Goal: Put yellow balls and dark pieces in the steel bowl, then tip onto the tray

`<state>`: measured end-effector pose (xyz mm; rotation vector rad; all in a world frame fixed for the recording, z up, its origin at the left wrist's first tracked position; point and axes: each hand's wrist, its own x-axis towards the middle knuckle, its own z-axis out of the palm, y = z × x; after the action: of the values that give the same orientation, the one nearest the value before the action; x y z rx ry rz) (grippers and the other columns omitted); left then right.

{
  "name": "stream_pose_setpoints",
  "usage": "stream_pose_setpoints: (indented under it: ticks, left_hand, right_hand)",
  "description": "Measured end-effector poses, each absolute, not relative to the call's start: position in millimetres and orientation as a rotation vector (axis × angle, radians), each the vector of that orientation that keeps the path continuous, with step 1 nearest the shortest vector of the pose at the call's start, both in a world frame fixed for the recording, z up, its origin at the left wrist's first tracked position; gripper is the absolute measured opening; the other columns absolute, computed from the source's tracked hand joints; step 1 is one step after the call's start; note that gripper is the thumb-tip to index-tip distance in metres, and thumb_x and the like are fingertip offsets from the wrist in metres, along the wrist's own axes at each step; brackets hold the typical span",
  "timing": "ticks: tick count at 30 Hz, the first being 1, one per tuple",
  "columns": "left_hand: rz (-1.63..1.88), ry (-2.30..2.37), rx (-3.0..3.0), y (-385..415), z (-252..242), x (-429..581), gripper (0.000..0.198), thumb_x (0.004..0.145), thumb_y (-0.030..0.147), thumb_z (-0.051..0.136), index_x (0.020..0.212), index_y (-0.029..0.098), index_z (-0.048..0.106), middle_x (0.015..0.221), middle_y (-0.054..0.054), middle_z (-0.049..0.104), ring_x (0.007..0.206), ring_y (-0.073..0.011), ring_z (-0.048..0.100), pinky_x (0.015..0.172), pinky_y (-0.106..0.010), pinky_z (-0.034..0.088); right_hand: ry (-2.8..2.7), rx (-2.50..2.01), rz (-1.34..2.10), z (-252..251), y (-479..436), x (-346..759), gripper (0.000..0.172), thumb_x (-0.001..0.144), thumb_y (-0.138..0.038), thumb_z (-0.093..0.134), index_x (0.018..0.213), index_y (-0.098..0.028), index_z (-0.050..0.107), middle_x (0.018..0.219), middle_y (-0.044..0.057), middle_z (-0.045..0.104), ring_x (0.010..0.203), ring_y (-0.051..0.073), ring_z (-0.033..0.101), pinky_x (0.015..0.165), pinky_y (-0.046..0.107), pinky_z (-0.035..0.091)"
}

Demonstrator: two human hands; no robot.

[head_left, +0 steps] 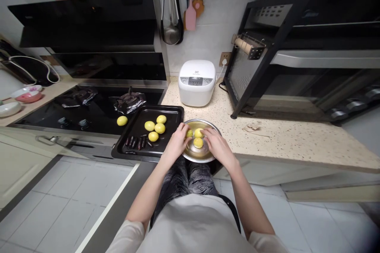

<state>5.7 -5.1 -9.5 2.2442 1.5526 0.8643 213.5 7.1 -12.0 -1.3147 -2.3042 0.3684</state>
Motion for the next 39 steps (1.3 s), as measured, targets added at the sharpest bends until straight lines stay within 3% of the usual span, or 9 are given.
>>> stream_pose_setpoints:
  ticks: [7,14,19,26,32,39]
  left_hand:
    - [0.534,1.710,2.358,-1,-11,17,0.028,0.099,0.012,0.055,0.127,0.019,0.052,0.127,-0.014,0.060,0.097,-0.0245,0.072,0.086,-0.036,0.060]
    - [0.342,1.788,2.418,-6,-8,24,0.049,0.104,0.015,0.048,0.152,0.021,0.045,0.127,-0.015,0.063,0.102,-0.0271,0.072,0.084,-0.035,0.059]
    - [0.469,1.793,2.387,-14,1,22,0.040,0.102,0.017,0.053,0.142,0.023,0.056,0.131,-0.013,0.063,0.111,-0.0275,0.068,0.088,-0.035,0.059]
    - [0.833,1.998,2.279,-21,4,-25,0.034,0.104,0.015,0.047,0.134,0.021,0.061,0.129,-0.012,0.063,0.120,-0.0276,0.064,0.102,-0.040,0.055]
    - [0.589,2.393,2.133,-15,-16,-67,0.046,0.091,0.014,0.072,0.135,0.018,0.059,0.131,-0.014,0.062,0.111,-0.0309,0.067,0.097,-0.042,0.056]
    - [0.639,2.414,2.184,-4,-26,-74,0.044,0.085,0.004,0.069,0.125,0.019,0.060,0.124,-0.013,0.064,0.117,-0.0311,0.063,0.101,-0.042,0.054]
  right_hand:
    - [-2.300,-1.316,0.453,-16,-21,213,0.041,0.105,-0.015,0.039,0.136,-0.019,0.066,0.136,0.013,0.068,0.125,0.028,0.065,0.107,0.045,0.054]
    - [-2.303,-1.326,0.450,-16,-28,214,0.040,0.105,-0.017,0.042,0.138,-0.018,0.064,0.137,0.013,0.069,0.126,0.028,0.065,0.108,0.046,0.053]
    - [-2.272,-1.291,0.449,-19,-30,214,0.040,0.105,-0.019,0.042,0.138,-0.017,0.065,0.140,0.014,0.068,0.129,0.028,0.065,0.111,0.047,0.052]
    - [-2.195,-1.257,0.420,-19,-37,217,0.039,0.106,-0.023,0.041,0.136,-0.018,0.067,0.139,0.013,0.070,0.128,0.030,0.065,0.111,0.050,0.052]
    - [-2.147,-1.186,0.401,-18,-42,214,0.035,0.106,-0.026,0.045,0.132,-0.020,0.069,0.133,0.013,0.072,0.123,0.031,0.067,0.108,0.052,0.055]
    - [-2.092,-1.159,0.386,-16,-45,216,0.032,0.106,-0.027,0.047,0.128,-0.022,0.069,0.130,0.012,0.073,0.120,0.031,0.068,0.105,0.052,0.055]
